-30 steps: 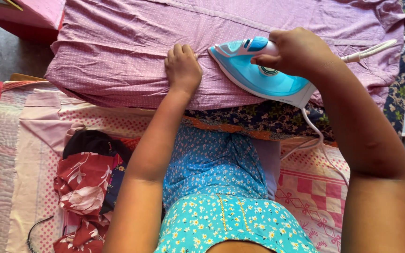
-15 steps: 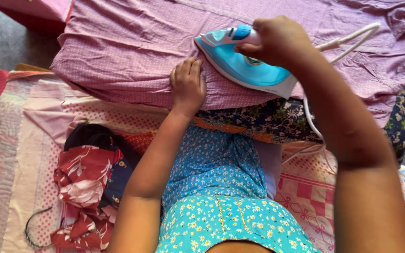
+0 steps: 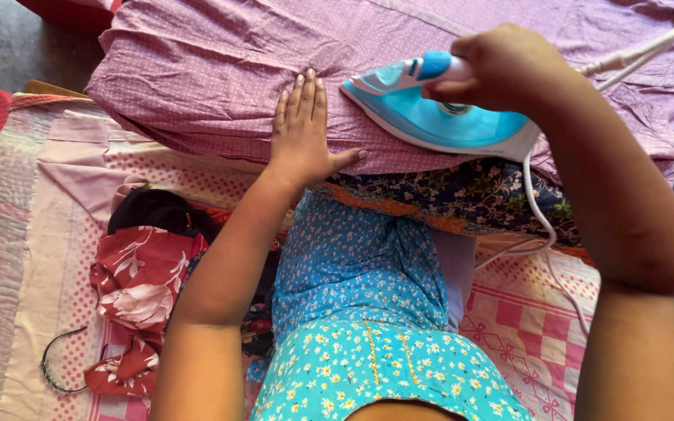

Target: The recorder is ironing a purple garment on a flat surface.

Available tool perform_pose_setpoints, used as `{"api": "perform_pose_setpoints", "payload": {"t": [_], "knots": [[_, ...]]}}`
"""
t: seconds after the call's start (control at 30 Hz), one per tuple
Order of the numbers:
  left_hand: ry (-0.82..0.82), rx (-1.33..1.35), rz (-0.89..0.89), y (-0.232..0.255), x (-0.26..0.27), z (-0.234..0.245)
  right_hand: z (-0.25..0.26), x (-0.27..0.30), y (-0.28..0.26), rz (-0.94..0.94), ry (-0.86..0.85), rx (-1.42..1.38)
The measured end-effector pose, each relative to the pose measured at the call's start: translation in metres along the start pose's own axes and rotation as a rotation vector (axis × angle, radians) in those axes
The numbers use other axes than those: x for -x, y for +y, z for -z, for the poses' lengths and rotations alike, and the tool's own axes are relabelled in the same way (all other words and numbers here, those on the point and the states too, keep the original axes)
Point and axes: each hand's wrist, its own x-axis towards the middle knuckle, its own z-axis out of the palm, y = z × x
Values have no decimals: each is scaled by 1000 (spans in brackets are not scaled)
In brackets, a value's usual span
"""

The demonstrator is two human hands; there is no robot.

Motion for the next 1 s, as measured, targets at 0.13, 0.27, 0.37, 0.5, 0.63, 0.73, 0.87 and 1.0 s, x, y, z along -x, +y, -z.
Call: {"api": "perform_pose_setpoints", "payload": {"t": [0.13, 0.27, 0.37, 0.5, 0.63, 0.73, 0.87, 1.0], "knots": [[-41, 8, 9, 5, 7, 9, -7, -17, -18, 24, 47, -3], [427, 92, -111, 3, 22, -44, -18, -29, -31, 136, 186, 36], [745, 182, -389, 20, 38, -72, -15, -26, -28, 178, 229, -4], [790, 86, -637, 48, 49, -77, -19, -17, -12, 201, 178, -82], [819, 138, -651, 46, 49, -67, -14, 4, 8, 171, 133, -21], [773, 139, -669, 40, 50, -61, -13, 12, 11, 114, 85, -12], [761, 245, -673, 42, 55, -57, -14, 8, -1, 129, 100, 18], [745, 399, -563, 49, 57, -64, -12, -2, -21, 132, 116, 5]]}}
